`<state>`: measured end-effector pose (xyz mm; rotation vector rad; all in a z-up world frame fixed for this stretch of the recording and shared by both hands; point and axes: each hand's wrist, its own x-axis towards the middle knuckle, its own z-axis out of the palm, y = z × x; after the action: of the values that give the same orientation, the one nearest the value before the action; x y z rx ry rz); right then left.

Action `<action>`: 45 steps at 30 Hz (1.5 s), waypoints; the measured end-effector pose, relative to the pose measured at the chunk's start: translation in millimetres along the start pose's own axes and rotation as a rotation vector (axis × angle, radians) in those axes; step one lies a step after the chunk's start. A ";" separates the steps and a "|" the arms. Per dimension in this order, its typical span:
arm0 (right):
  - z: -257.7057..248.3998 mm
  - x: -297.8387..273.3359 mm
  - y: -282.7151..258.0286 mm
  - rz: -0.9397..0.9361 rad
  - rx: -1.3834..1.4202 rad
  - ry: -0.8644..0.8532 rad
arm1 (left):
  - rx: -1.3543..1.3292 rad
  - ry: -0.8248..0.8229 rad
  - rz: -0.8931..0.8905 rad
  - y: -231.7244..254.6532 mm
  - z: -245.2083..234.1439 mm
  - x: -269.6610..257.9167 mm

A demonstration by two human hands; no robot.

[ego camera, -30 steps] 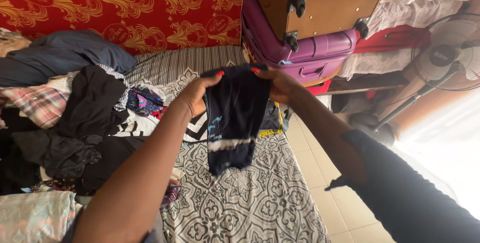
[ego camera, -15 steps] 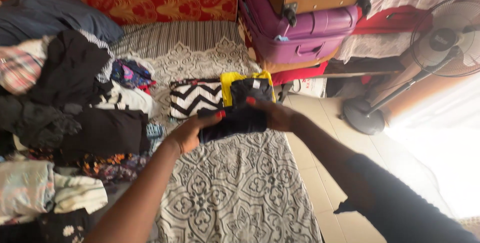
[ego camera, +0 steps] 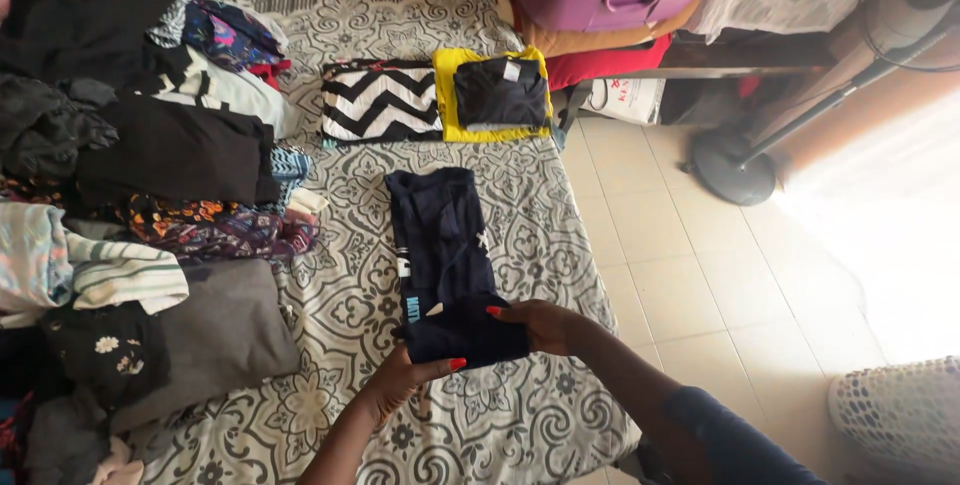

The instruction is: Folding various items of clothing on a bed.

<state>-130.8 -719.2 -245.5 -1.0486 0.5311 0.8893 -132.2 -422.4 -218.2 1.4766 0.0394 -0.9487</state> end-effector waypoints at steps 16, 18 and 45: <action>-1.1 -2.5 88.2 -0.015 -0.098 0.053 | 0.045 -0.099 -0.219 -86.1 -0.4 -16.1; -6.7 0.9 101.2 0.049 -0.357 0.123 | 0.019 -0.046 -0.328 -141.4 -12.9 15.6; -2.2 25.7 153.8 -0.534 -0.777 0.881 | -0.084 0.432 -0.328 -155.1 -4.1 46.9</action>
<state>-244.5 -678.8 -344.3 -2.1980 0.5803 0.0774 -185.2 -414.4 -371.2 1.6010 0.6455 -0.8561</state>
